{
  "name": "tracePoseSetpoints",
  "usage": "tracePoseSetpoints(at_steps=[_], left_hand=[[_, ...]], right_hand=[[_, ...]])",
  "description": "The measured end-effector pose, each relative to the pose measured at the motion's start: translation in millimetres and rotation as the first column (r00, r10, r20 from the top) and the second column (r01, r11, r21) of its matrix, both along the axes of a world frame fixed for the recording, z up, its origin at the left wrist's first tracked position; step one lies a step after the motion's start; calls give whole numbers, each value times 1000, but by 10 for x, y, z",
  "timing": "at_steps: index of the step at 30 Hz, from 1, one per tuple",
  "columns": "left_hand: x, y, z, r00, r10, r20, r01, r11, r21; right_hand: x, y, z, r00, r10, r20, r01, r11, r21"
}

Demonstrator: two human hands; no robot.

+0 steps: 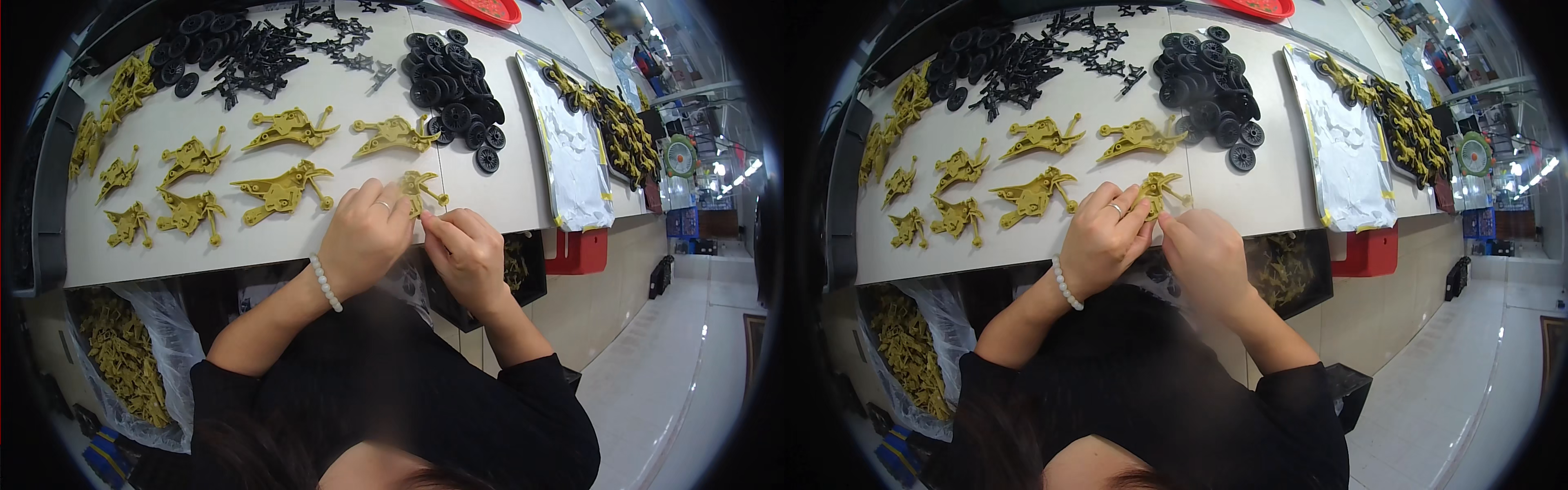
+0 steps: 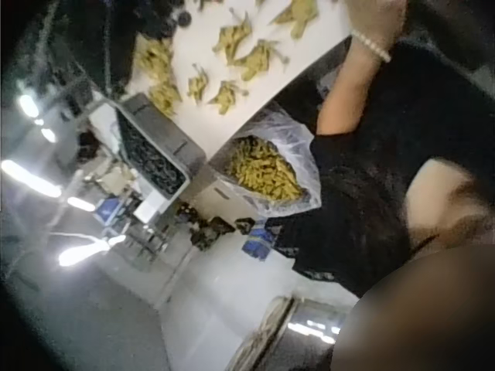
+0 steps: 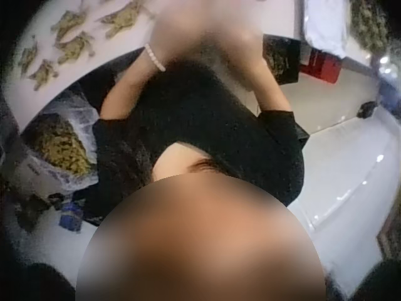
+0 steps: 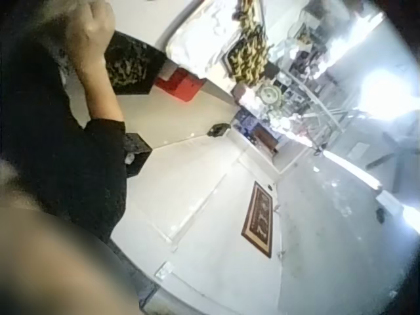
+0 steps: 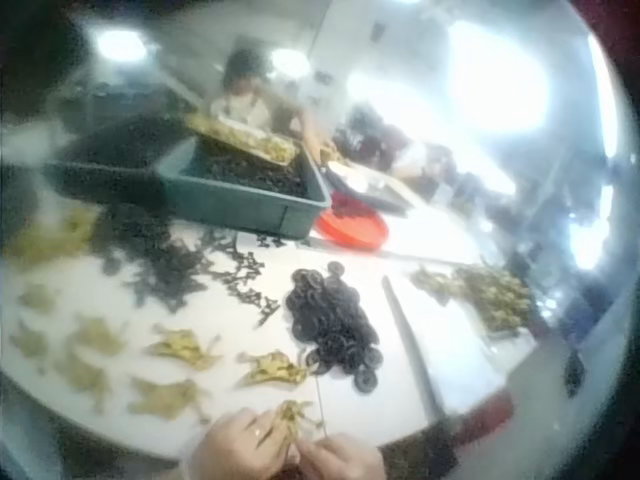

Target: The person assembles a toy motorcycle by hand, attaching plastic wheels and plastic axles to a toy motorcycle body.

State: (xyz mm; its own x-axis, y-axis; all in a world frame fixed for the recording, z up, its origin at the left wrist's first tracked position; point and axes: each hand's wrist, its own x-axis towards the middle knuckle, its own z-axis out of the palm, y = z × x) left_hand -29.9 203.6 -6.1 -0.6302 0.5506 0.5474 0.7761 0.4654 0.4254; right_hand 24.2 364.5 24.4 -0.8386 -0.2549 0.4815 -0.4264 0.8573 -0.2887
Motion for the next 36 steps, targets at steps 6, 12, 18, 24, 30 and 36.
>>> tracePoseSetpoints(at_steps=[6,12,18,24,30,36], left_hand=[[7,18,6,1000,12,18,-12,999,-45],[-1,29,-24,1000,2,-31,-4,999,-42],[8,58,-77,990,-18,-141,10,998,-60],[-15,49,-20,994,18,-112,-30,994,-107],[-25,15,-51,997,80,5,-79,990,-116],[70,-578,277,978,209,-12,-209,973,-101]], right_hand=[[7,-20,34,996,-62,70,64,998,-26],[-2,-15,60,991,-80,108,92,990,-108],[-7,-5,104,983,-41,181,30,998,64],[-64,9,87,975,-16,221,5,999,47],[-748,257,362,928,98,361,-38,985,-169],[-1975,205,223,973,90,212,-91,996,-6]])
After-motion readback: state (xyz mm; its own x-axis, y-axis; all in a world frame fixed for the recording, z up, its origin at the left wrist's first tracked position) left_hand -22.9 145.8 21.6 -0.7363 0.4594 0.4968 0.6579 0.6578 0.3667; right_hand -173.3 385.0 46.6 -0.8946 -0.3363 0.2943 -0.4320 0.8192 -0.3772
